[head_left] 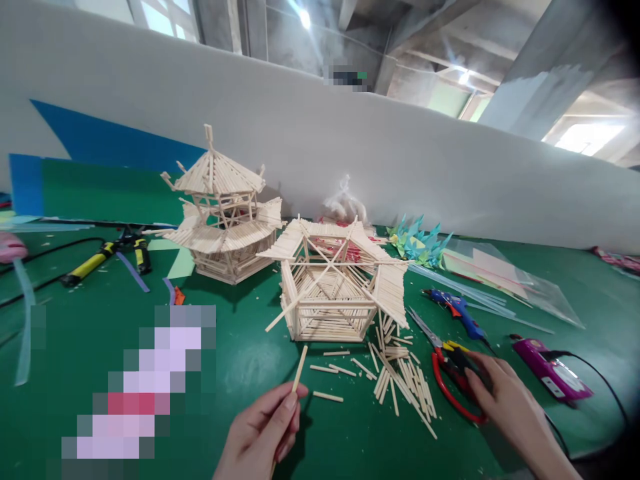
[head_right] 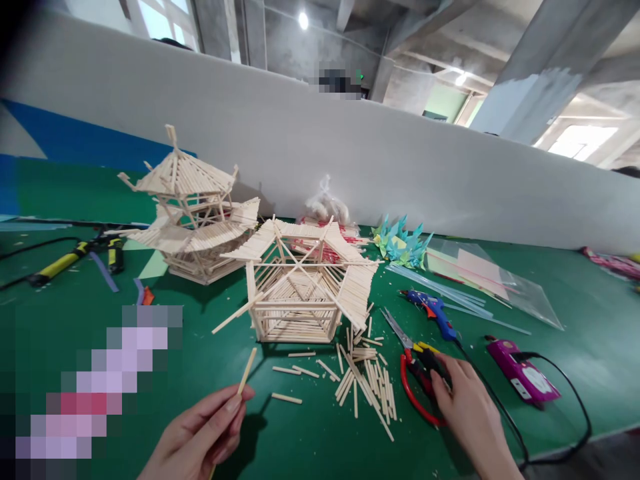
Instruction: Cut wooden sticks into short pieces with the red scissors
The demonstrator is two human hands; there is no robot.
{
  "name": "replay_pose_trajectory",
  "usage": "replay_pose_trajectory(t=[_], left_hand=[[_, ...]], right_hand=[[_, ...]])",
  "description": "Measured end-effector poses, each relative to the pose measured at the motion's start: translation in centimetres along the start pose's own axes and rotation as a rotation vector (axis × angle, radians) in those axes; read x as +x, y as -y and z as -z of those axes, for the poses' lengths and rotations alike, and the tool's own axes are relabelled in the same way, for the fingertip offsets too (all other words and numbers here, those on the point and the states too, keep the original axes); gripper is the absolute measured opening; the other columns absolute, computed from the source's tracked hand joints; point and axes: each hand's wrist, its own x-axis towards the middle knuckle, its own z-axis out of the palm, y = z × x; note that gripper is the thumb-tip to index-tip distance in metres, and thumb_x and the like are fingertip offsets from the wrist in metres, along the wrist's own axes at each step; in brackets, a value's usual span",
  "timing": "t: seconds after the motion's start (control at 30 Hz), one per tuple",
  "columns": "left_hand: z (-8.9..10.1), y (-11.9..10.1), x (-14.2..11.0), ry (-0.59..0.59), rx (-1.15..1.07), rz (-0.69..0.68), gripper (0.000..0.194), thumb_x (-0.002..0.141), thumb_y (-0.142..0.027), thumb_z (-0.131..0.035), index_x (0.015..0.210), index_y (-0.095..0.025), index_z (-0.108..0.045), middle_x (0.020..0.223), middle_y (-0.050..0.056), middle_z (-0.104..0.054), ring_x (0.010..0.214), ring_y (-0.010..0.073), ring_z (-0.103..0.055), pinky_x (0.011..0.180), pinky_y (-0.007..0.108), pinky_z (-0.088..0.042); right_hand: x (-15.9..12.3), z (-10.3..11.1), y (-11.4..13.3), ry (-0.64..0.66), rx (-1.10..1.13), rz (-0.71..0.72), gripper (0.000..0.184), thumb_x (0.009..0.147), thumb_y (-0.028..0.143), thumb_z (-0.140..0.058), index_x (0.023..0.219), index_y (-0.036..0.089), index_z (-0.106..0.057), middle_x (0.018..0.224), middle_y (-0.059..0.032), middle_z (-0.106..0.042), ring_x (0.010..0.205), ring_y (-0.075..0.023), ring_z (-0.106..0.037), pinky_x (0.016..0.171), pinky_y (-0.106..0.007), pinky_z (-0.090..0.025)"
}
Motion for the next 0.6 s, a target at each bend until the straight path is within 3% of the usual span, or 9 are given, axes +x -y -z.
replay_pose_trajectory(t=[0.1, 0.23, 0.47, 0.6], left_hand=[[-0.1, -0.1, -0.4, -0.022, 0.075, -0.04, 0.024, 0.062, -0.034, -0.068, 0.079, -0.018, -0.069, 0.054, -0.003, -0.054, 0.048, 0.0066, -0.041, 0.042, 0.015, -0.032], [0.4, -0.2, -1.1, -0.057, 0.149, -0.084, 0.025, 0.061, -0.037, -0.067, 0.079, -0.019, -0.069, 0.055, -0.003, -0.055, 0.05, 0.0082, -0.043, 0.044, 0.016, -0.036], [0.2, -0.2, -1.4, -0.034, 0.151, -0.08, 0.024, 0.061, -0.039, -0.068, 0.078, -0.023, -0.069, 0.054, -0.005, -0.052, 0.051, 0.0083, -0.043, 0.045, 0.014, -0.037], [0.0, -0.2, -1.4, -0.029, 0.152, -0.078, 0.025, 0.06, -0.04, -0.068, 0.078, -0.023, -0.069, 0.052, -0.005, -0.051, 0.049, 0.008, -0.041, 0.043, 0.014, -0.036]], right_hand=[[0.9, -0.7, -1.3, 0.182, -0.036, 0.001, 0.041, 0.08, 0.038, -0.031, 0.105, 0.012, -0.049, 0.103, -0.014, -0.056, 0.09, -0.0236, -0.057, 0.079, -0.033, -0.042], [2.5, -0.9, -1.8, 0.342, -0.065, -0.022, 0.035, 0.078, 0.038, -0.033, 0.095, 0.013, -0.052, 0.094, -0.0142, -0.062, 0.081, -0.0259, -0.061, 0.068, -0.033, -0.044], [3.3, -0.5, -1.8, 0.393, -0.056, -0.065, 0.025, 0.074, 0.036, -0.038, 0.079, 0.018, -0.055, 0.075, -0.0125, -0.066, 0.071, -0.0303, -0.062, 0.056, -0.034, -0.04], [2.7, 0.5, -2.0, 0.382, 0.033, -0.095, 0.028, 0.073, 0.038, -0.036, 0.077, 0.018, -0.056, 0.075, -0.0107, -0.067, 0.072, -0.0277, -0.063, 0.059, -0.033, -0.044]])
